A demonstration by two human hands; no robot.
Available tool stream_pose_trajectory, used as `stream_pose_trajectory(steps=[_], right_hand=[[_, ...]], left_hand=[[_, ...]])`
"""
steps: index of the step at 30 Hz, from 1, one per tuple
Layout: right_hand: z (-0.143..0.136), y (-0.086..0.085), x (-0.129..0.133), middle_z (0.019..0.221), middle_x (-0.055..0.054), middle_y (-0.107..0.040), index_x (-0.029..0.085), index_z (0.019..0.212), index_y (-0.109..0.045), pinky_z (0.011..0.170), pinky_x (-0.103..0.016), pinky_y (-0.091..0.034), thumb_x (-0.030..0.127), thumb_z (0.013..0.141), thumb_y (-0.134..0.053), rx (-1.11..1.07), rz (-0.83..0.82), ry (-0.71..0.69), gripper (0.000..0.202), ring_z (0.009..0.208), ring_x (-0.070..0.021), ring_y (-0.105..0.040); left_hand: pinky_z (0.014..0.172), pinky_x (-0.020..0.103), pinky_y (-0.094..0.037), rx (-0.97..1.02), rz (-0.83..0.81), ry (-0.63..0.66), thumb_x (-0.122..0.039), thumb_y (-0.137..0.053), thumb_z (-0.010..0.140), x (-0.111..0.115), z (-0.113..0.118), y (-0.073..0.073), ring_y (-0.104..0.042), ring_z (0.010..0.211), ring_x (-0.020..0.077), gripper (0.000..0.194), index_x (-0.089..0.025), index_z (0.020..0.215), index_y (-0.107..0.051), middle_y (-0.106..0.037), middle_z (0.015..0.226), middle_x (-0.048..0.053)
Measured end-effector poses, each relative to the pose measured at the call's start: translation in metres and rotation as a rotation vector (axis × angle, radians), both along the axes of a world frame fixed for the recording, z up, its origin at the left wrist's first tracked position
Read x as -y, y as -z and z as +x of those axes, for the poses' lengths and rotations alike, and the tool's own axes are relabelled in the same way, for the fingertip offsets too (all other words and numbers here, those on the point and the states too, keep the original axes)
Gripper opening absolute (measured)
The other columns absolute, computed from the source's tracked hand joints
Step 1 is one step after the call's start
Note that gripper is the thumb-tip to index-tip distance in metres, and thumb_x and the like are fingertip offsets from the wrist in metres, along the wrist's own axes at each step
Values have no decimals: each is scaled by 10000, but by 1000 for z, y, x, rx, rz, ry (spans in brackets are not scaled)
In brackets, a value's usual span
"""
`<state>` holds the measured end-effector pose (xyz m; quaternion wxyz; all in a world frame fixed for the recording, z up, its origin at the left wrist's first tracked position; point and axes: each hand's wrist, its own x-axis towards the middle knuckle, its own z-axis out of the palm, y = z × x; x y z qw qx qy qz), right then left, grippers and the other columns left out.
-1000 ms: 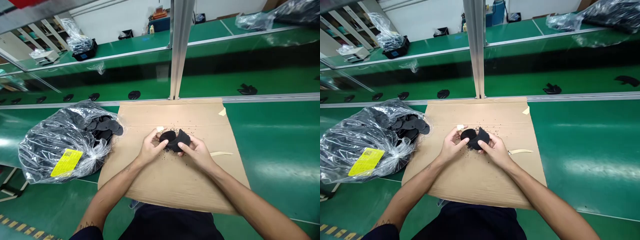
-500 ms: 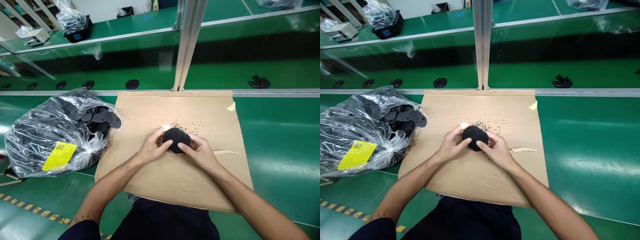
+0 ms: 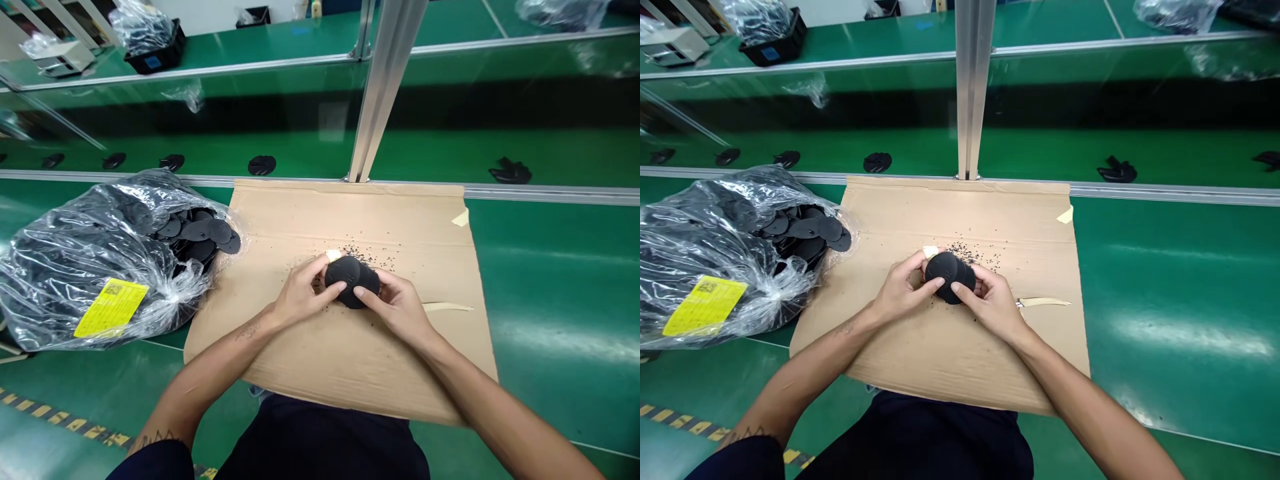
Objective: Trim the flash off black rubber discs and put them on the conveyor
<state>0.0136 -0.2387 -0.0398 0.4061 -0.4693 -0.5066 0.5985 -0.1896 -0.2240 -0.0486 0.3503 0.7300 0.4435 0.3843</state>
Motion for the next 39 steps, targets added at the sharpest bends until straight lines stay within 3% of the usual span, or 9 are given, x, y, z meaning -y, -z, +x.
stream_pose_trajectory(steps=[6,10,12,16,22,28,34,39], right_hand=[[-1,-2,0,851,-25,-686,197,916,-723,724,-294,-557,600,760,-804,36,-17,18,439,778,-165,-621],[0,-1,-1,778,-3,-616,203,869,-685,649,-266,-510,594,756,-811,114,23,41,426,722,-150,-566],[1,-1,0,782,-4,-612,211,866,-670,648,-264,-503,575,781,-799,150,72,36,396,729,-154,-569],[3,-6,3,809,-25,-649,227,881,-653,673,-285,-517,522,867,-737,284,234,34,307,751,-175,-602],[4,-7,6,872,-53,-724,246,926,-649,744,-319,-573,440,959,-631,410,458,-39,198,795,-198,-690],[3,-4,9,899,-38,-745,247,963,-634,723,-287,-572,314,976,-589,454,552,-84,82,755,-166,-696],[2,-2,10,893,-50,-747,246,954,-646,689,-297,-572,330,957,-618,546,542,-82,88,734,-177,-691],[4,1,10,918,-54,-768,251,993,-661,701,-296,-585,289,961,-606,543,583,-115,74,742,-178,-711]], left_hand=[[670,225,-523,-26,65,22,-395,-641,949,2,1,1,-574,680,118,431,-158,1309,-633,-621,766,-3],[776,273,-572,-5,204,44,-382,-639,959,4,4,4,-668,837,161,423,-168,1324,-623,-727,988,71],[813,297,-581,16,243,29,-388,-644,959,5,5,5,-674,864,172,433,-176,1336,-613,-726,984,72],[782,286,-575,128,136,-17,-481,-682,927,6,8,3,-648,825,167,579,-155,1391,-564,-664,880,40],[754,258,-564,259,208,64,-435,-712,913,4,7,2,-658,851,149,311,-166,1065,-745,-691,928,66],[773,256,-580,281,255,105,-382,-745,894,6,5,3,-674,890,146,305,-181,1124,-737,-703,982,73],[827,265,-597,233,309,125,-335,-674,951,5,3,5,-705,943,155,264,-186,1163,-723,-732,1040,92],[734,224,-579,211,329,98,-321,-718,922,6,3,6,-698,835,126,217,-174,1081,-735,-732,938,64]])
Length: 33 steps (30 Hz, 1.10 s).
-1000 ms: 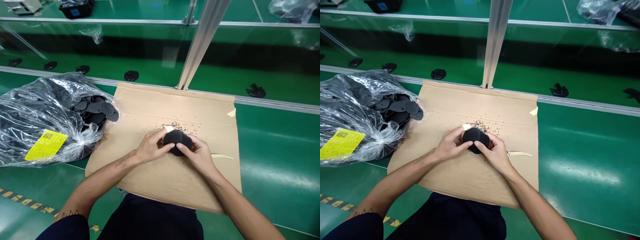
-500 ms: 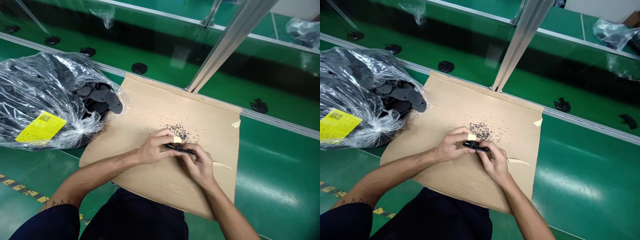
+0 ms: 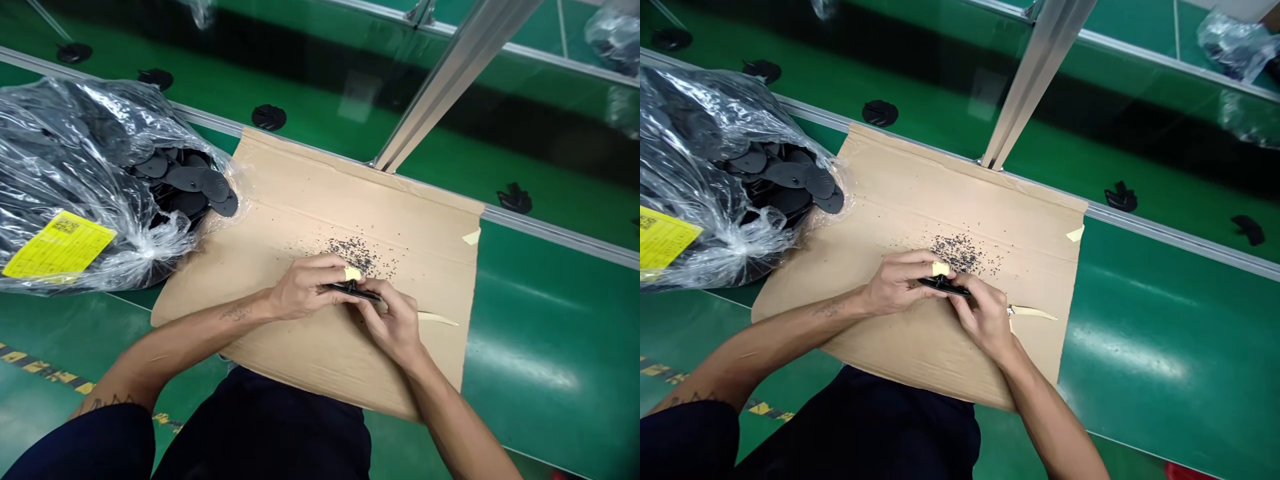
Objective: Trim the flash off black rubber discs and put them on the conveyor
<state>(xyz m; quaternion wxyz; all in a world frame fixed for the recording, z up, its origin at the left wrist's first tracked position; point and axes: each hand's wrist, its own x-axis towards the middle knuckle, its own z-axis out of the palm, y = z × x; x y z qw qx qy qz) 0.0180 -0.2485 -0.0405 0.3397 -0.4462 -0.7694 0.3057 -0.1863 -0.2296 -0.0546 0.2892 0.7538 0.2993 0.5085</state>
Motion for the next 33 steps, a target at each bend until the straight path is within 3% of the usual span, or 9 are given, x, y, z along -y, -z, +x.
stream_pose_trajectory(steps=[9,12,19,27,30,33], right_hand=[[0,0,0,929,-71,-772,242,1003,-674,666,-291,-574,320,976,-599,29,-17,-4,112,742,-181,-718],[0,-2,0,927,-72,-772,241,1009,-683,678,-296,-579,322,976,-597,10,-18,-14,122,753,-187,-722],[2,-2,-1,896,-70,-772,244,974,-720,699,-318,-591,385,957,-629,-13,-60,18,169,756,-202,-718],[-3,-6,0,829,-46,-765,229,929,-729,656,-296,-556,405,938,-670,-61,-119,30,186,659,-169,-678],[-3,-7,-2,825,-44,-756,229,896,-715,670,-298,-545,406,935,-674,-105,-148,36,185,680,-169,-674],[-3,-8,-3,777,-38,-728,234,873,-715,647,-307,-539,505,908,-693,-198,-270,32,274,666,-174,-653]], left_hand=[[691,220,-546,-72,-5,-6,-371,-645,966,0,0,-2,-671,786,128,237,-154,1000,-734,-714,882,67],[684,213,-540,-22,4,-16,-360,-709,921,1,1,-4,-668,773,124,234,-141,999,-741,-713,867,66],[698,224,-554,33,-39,16,-323,-693,941,2,1,-1,-688,832,129,264,-207,1173,-743,-735,943,62],[632,203,-524,56,-104,-56,-319,-725,921,4,3,3,-665,730,106,198,-173,1037,-793,-740,847,52],[671,212,-541,76,-118,-39,-370,-753,893,2,2,1,-674,760,112,241,-185,1043,-794,-743,877,54],[692,240,-552,131,-218,92,-555,-666,907,-1,-2,-5,-665,781,130,415,-182,1028,-800,-716,885,70]])
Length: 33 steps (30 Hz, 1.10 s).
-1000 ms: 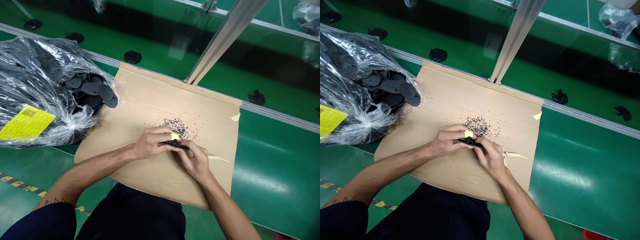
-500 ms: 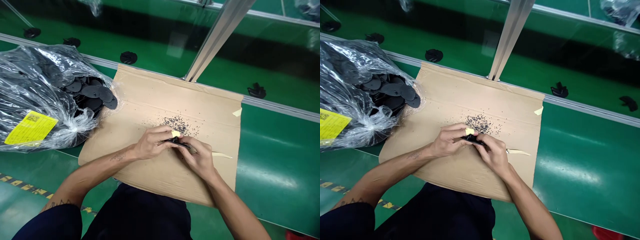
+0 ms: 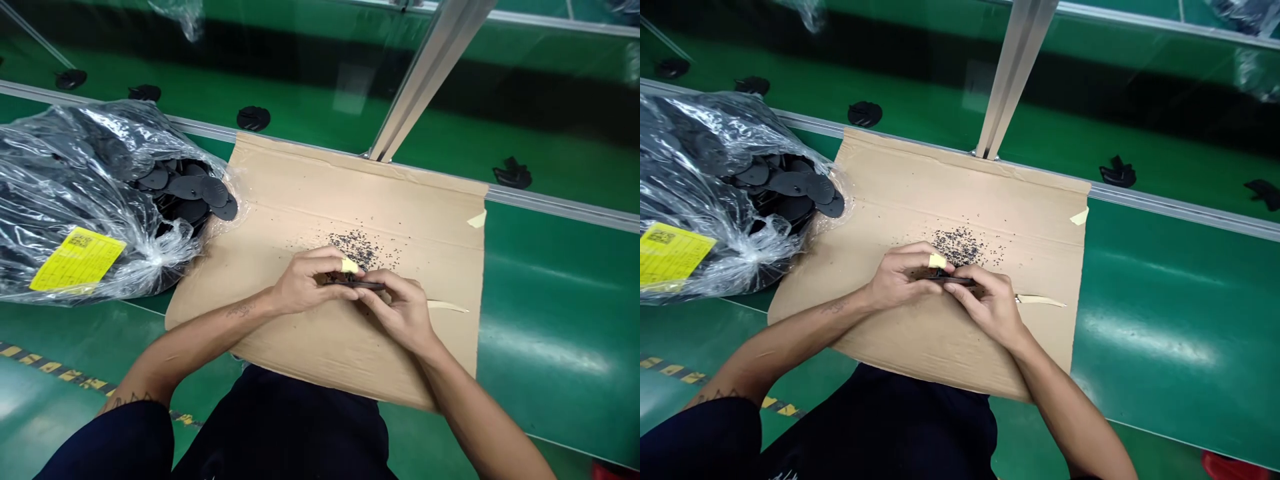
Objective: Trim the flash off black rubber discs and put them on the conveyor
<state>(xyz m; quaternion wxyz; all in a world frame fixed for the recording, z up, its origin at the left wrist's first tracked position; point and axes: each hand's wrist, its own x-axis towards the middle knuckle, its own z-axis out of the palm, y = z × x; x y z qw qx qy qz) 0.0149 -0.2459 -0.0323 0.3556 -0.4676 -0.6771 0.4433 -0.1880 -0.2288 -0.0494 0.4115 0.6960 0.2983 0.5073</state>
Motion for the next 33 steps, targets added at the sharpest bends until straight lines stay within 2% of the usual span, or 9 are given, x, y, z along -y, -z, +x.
stream_pose_trajectory(steps=[3,5,8,13,20,24,30,33], right_hand=[[1,-3,0,808,-44,-730,233,904,-731,670,-318,-552,596,847,-731,-125,-131,-43,367,715,-189,-668],[2,-4,0,835,-46,-738,230,913,-735,696,-316,-560,593,839,-743,-170,-187,-96,371,750,-191,-680],[2,-3,-1,867,-48,-746,224,944,-733,714,-307,-562,569,845,-751,-189,-201,-137,359,774,-185,-686],[2,-2,-5,959,-64,-766,222,985,-741,805,-321,-558,546,883,-722,-229,-56,-146,341,875,-192,-701],[1,-2,-5,857,-55,-741,207,891,-735,692,-280,-545,452,904,-727,-216,71,-177,245,762,-159,-670],[3,0,-8,851,-56,-734,205,925,-737,708,-297,-552,447,907,-723,-195,151,-189,242,761,-164,-674],[4,4,-9,889,-66,-758,212,964,-752,736,-313,-565,411,914,-725,-205,214,-187,207,787,-171,-693],[1,5,-5,867,-65,-761,212,912,-753,730,-336,-577,407,910,-727,-161,209,-67,196,778,-184,-700]], left_hand=[[742,278,-556,58,-202,180,-653,-459,974,-2,-5,-7,-659,823,149,588,-182,1013,-808,-686,910,90],[741,275,-545,77,-298,238,-597,-561,959,-3,-6,-9,-653,829,147,480,-187,991,-808,-680,917,83],[720,247,-537,138,-334,271,-453,-763,871,-3,-6,-8,-655,820,134,278,-187,940,-805,-684,896,62],[736,215,-551,186,-312,292,-344,-800,856,-3,-4,-4,-670,818,117,186,-176,934,-803,-699,879,55],[716,203,-554,112,-160,255,-255,-795,858,-2,-6,-6,-669,791,111,98,-174,913,-807,-710,847,54],[732,222,-569,58,-71,224,-273,-768,884,-1,-6,-7,-680,797,122,105,-180,912,-806,-733,857,63],[754,212,-561,91,-19,199,-272,-775,880,-2,-5,-7,-673,810,115,113,-177,934,-801,-727,861,58],[836,252,-575,109,-63,216,-440,-646,964,-3,-4,-6,-691,888,136,289,-198,1015,-795,-731,942,74]])
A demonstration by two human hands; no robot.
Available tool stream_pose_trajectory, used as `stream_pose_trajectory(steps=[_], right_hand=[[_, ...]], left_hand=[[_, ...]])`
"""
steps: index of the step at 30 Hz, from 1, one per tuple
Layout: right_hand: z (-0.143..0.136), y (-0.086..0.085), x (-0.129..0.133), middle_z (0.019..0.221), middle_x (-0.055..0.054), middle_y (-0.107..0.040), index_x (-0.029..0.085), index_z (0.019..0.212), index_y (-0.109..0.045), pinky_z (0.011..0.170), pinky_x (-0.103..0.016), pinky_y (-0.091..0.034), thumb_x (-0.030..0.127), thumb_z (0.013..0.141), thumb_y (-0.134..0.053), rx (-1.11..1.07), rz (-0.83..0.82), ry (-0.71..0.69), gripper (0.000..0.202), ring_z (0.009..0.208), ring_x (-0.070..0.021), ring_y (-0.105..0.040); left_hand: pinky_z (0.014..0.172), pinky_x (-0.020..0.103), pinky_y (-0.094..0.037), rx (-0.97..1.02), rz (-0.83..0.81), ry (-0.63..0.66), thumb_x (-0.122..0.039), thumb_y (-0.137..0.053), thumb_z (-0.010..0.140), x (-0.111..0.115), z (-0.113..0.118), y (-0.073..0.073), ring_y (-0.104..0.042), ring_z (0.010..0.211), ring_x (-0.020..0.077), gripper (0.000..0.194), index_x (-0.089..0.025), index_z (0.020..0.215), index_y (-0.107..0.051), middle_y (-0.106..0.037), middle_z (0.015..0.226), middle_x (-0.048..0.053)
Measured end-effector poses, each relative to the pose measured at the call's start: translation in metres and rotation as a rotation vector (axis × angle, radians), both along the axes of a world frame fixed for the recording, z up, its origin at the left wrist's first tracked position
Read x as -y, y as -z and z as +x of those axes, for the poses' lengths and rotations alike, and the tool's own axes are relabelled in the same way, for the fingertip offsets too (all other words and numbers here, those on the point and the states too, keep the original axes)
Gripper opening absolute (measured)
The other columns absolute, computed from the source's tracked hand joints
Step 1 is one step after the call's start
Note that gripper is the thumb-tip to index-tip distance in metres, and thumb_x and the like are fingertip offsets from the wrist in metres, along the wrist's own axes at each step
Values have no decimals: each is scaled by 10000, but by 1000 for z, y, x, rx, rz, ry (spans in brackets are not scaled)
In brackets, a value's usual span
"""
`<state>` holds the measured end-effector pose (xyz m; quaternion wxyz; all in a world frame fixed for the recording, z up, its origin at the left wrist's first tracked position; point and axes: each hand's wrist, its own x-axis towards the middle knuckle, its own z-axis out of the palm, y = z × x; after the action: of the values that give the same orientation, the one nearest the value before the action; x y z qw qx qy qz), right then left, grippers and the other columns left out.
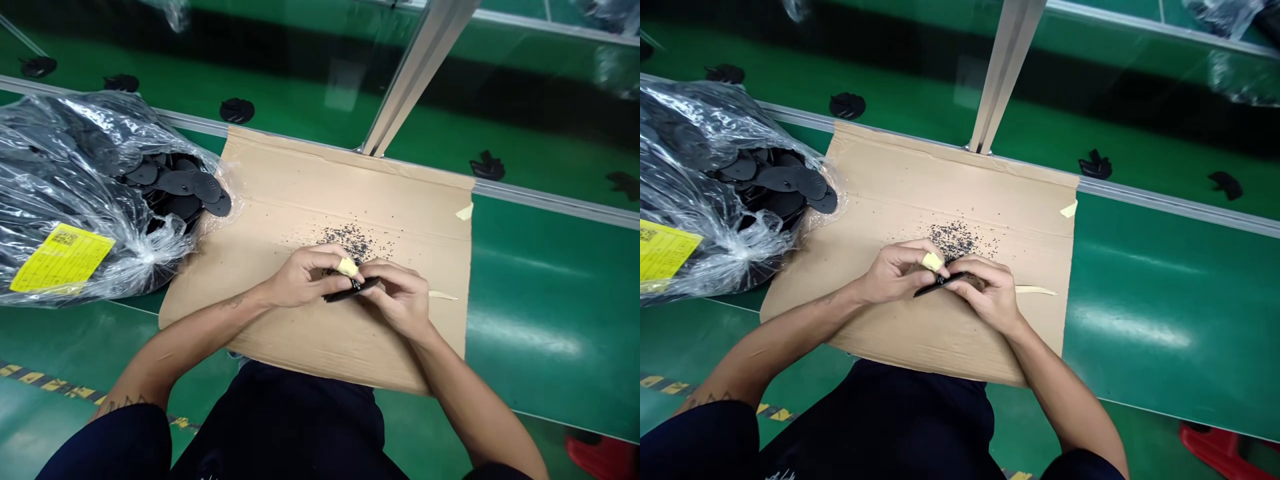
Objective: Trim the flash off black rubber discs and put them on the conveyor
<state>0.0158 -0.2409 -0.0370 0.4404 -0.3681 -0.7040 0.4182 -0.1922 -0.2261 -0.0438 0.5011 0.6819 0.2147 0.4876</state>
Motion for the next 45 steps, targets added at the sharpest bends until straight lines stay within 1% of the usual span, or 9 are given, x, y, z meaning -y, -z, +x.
stream_pose_trajectory(steps=[3,6,11,16,19,23,29,37,45], right_hand=[[-4,-4,2,835,-57,-750,212,883,-754,732,-351,-578,433,925,-699,51,11,162,231,773,-190,-699],[2,-17,3,872,-51,-755,219,962,-765,785,-360,-586,458,949,-659,171,7,95,262,815,-193,-710],[54,-38,24,1400,-140,-618,247,1392,-590,1068,-518,-510,544,945,-626,764,98,-20,538,1298,-315,-587],[102,-28,60,1336,-231,-594,159,1426,-531,974,-586,-535,586,963,-545,1124,116,89,631,1267,-413,-565],[104,-26,62,1231,-190,-628,185,1374,-565,872,-491,-581,498,999,-505,1077,78,127,492,1107,-346,-645],[87,-33,33,1180,-131,-651,245,1367,-556,761,-385,-583,430,999,-511,833,90,168,415,980,-269,-677],[49,-29,-13,979,-61,-690,239,1269,-589,695,-313,-556,408,986,-572,430,134,29,331,783,-182,-639],[48,-2,-6,1132,-134,-721,241,1354,-600,828,-405,-609,341,895,-744,370,297,-32,491,986,-261,-710],[53,4,-4,1078,-116,-753,235,1354,-615,799,-400,-631,338,896,-748,481,405,-12,488,924,-256,-732]], left_hand=[[988,332,-564,-30,-55,27,-586,-644,918,1,4,3,-692,1091,199,484,-204,1203,-730,-727,1143,105],[1028,339,-557,-65,-128,-88,-458,-736,895,5,8,9,-691,1144,209,434,-179,1225,-694,-730,1191,106],[897,291,-603,-54,-228,-276,-380,-737,889,4,8,13,-718,1005,168,323,-151,1112,-692,-746,1121,81],[875,288,-596,-108,-127,-291,-294,-725,887,1,7,8,-702,995,160,242,-156,1085,-715,-735,1058,70],[888,292,-583,-125,-53,-293,-242,-732,875,1,8,7,-696,996,162,203,-161,1061,-729,-738,1019,62],[888,266,-576,-63,-109,-219,-243,-732,884,2,7,7,-714,992,150,239,-164,1110,-718,-755,1062,64],[869,271,-578,-51,-232,-163,-412,-759,882,-2,4,7,-723,975,163,317,-168,1081,-725,-763,1056,69],[821,289,-549,-169,-100,-189,-397,-774,875,-3,5,7,-675,894,162,275,-184,1050,-780,-749,943,68],[815,275,-561,-189,-57,-158,-342,-787,869,0,5,8,-678,908,150,260,-201,1088,-789,-752,976,70]])
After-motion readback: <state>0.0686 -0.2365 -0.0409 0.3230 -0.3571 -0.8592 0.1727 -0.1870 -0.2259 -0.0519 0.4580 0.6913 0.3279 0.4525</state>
